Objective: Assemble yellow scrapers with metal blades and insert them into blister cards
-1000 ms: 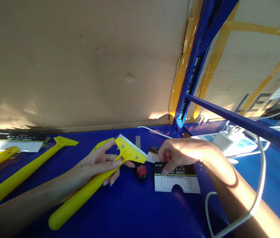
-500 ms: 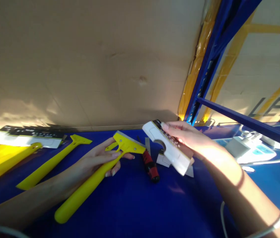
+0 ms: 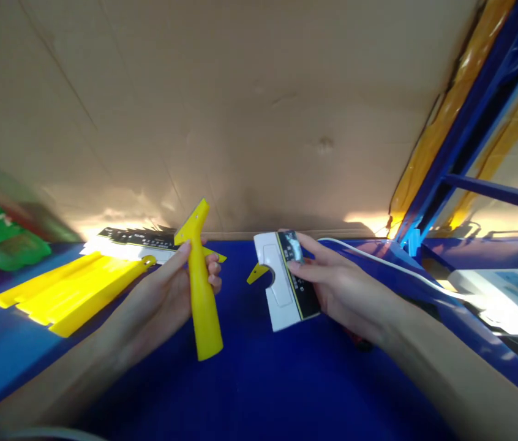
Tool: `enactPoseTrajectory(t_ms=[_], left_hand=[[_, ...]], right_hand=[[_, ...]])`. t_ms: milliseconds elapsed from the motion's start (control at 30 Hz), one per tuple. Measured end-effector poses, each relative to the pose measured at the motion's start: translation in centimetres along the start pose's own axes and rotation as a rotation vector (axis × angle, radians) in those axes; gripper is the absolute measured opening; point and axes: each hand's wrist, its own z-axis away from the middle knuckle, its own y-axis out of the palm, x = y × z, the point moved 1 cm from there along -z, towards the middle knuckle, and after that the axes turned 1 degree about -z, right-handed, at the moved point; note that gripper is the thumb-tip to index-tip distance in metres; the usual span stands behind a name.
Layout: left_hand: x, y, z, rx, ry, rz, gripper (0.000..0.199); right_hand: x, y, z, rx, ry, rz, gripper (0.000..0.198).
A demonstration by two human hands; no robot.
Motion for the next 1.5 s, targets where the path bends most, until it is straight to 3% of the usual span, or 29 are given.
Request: enactPoseTrajectory(t_ms=[67, 200, 333, 433, 500, 700, 867, 1000, 1200, 1500], left_hand=[[-0.2, 0.0, 0.0, 0.044, 0.006, 0.011, 0.021], [0.1, 0.3, 0.4, 0.105, -0.035, -0.013, 0.021], [1.0, 0.6, 1.1, 0.138, -0.058, -0.080, 0.011], [1.5, 0.9, 1.4, 0.169, -0.071, -0.115, 0.027], [1.5, 1.1, 1.4, 0.190, -0.085, -0.101, 0.032], [1.2, 1.2, 0.9, 0.221, -0.073, -0.048, 0.017], [1.4, 1.0, 0.8, 0.210, -0.062, -0.043, 0.020], [1.4, 1.0, 0.8, 0.220, -0.043, -0.066, 0.020], [1.1, 1.0, 0.9, 0.188, -0.009, -0.063, 0.023], [1.2, 0.9, 1.4, 0.233, -0.004, -0.088, 0.020]], right_hand=[[-0.8, 0.3, 0.6, -0.040, -0.065, 0.136, 0.054], [-1.4, 0.3, 1.0, -0.185, -0.146, 0.428, 0.034], [-1.1, 0.0, 0.8, -0.232, -0.331, 0.739, 0.028], [-1.0, -0.3, 0.9, -0.244, -0.409, 0.844, 0.025], [-1.0, -0.4, 1.0, -0.238, -0.411, 0.872, 0.024], [-0.3, -0.4, 1.1, -0.161, -0.310, 0.812, 0.029], [-0.2, -0.9, 1.0, -0.021, -0.232, 0.746, 0.030], [-0.7, -1.2, 0.9, 0.042, -0.282, 0.788, 0.026], [-0.4, -0.5, 1.3, 0.025, -0.508, 1.056, 0.034], [-0.6, -0.6, 1.2, -0.038, -0.425, 0.921, 0.026]])
